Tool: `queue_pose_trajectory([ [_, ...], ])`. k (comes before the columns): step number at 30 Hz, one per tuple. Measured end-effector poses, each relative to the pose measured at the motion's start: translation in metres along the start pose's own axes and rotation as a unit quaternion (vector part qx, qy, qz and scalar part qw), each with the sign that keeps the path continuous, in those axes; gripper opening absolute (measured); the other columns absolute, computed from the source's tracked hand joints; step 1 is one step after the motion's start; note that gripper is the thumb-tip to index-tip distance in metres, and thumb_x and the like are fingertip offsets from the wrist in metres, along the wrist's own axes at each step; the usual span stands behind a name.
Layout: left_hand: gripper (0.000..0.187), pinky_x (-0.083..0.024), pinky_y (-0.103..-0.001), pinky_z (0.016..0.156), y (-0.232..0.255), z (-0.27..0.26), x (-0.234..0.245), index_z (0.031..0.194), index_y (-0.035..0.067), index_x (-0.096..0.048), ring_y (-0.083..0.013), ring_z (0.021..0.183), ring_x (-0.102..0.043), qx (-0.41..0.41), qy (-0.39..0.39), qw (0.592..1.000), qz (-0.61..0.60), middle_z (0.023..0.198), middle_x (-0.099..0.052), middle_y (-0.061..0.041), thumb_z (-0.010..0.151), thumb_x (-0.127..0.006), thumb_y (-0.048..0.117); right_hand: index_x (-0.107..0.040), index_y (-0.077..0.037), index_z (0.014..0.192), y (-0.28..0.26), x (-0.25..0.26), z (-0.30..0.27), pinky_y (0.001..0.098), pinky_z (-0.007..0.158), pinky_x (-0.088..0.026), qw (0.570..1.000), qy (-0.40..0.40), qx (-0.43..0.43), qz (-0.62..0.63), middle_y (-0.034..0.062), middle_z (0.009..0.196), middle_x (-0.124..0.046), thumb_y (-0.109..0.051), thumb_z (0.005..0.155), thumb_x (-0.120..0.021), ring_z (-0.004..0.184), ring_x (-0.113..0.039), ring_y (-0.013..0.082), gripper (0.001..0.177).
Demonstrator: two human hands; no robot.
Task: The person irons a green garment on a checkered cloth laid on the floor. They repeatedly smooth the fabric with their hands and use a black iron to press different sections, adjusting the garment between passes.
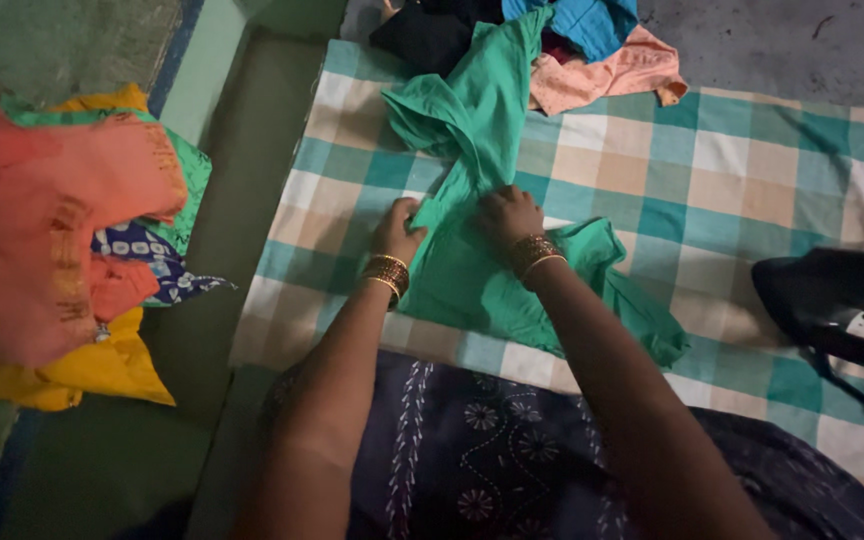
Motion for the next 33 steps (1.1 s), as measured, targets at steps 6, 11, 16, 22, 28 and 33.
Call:
queue_pose_trajectory([
  [6, 0.066, -0.055, -0.039, 0.096, 0.019, 0.003, -0.003, 0.130, 0.019, -0.060, -0.0280, 0.116, -0.068, -0.044, -0.052, 0.997, -0.041, 0.123, -0.070, -0.010, 0.072, -0.076, -0.009, -0.078, -0.017, 0.100, 0.024, -0.026, 0.023, 0.0537, 0.087, -0.053, 0.997, 0.020, 0.068, -0.004, 0.0154, 0.108, -0.071, -0.041, 0.087, -0.070, 0.102, -0.066, 0.0394, 0.029],
  [11, 0.065, -0.056, -0.041, 0.096, 0.011, 0.008, 0.000, 0.127, 0.021, -0.059, -0.0297, 0.117, -0.069, -0.058, -0.031, 0.998, 0.005, 0.123, -0.073, -0.010, 0.074, -0.063, -0.015, -0.077, -0.007, 0.087, 0.091, -0.027, 0.052, 0.0520, 0.075, -0.057, 0.995, -0.009, 0.035, -0.097, 0.0231, 0.092, -0.071, -0.033, 0.090, -0.067, 0.084, -0.069, 0.0432, 0.028],
  [16, 0.063, -0.055, -0.045, 0.094, 0.003, 0.011, -0.002, 0.129, 0.021, -0.058, -0.0354, 0.116, -0.068, -0.055, -0.030, 0.996, 0.056, 0.122, -0.073, -0.013, 0.076, -0.059, -0.014, -0.077, -0.005, 0.083, 0.117, 0.043, 0.043, 0.0509, 0.075, -0.057, 0.969, 0.043, 0.057, -0.238, 0.0217, 0.095, -0.069, -0.034, 0.084, -0.072, 0.086, -0.069, 0.0400, 0.029],
  [22, 0.065, -0.053, -0.044, 0.097, 0.009, 0.006, 0.005, 0.135, 0.022, -0.054, -0.0351, 0.121, -0.065, -0.029, -0.056, 0.998, 0.028, 0.131, -0.067, -0.015, 0.077, -0.069, -0.004, -0.072, -0.007, 0.091, 0.097, 0.062, 0.018, 0.0491, 0.078, -0.056, 0.993, 0.028, 0.087, -0.074, 0.0186, 0.096, -0.070, -0.028, 0.083, -0.075, 0.089, -0.069, 0.0396, 0.023],
  [28, 0.063, -0.050, -0.046, 0.098, 0.000, 0.005, 0.008, 0.137, 0.023, -0.051, -0.0379, 0.120, -0.062, 0.062, -0.059, 0.995, 0.048, 0.131, -0.064, -0.016, 0.082, -0.077, 0.005, -0.064, -0.012, 0.106, 0.122, 0.011, 0.017, 0.0464, 0.079, -0.057, 0.988, 0.034, -0.103, 0.106, 0.0184, 0.089, -0.074, -0.026, 0.095, -0.070, 0.087, -0.072, 0.0390, 0.019],
  [33, 0.054, -0.057, -0.042, 0.094, -0.008, 0.011, 0.001, 0.124, 0.022, -0.060, -0.0331, 0.119, -0.069, -0.022, -0.027, 0.999, 0.034, 0.127, -0.072, -0.012, 0.079, -0.067, -0.008, -0.060, -0.011, 0.103, 0.131, 0.007, 0.014, 0.0473, 0.074, -0.057, 0.985, 0.053, -0.112, 0.118, 0.0191, 0.084, -0.072, -0.024, 0.078, -0.081, 0.082, -0.072, 0.0398, 0.036],
])
Point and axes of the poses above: each hand's wrist, its own z-axis towards the middle knuckle, its own x-axis out of the back of the hand, y = z × x, the point moved 9 cm from there along z, towards the middle knuckle
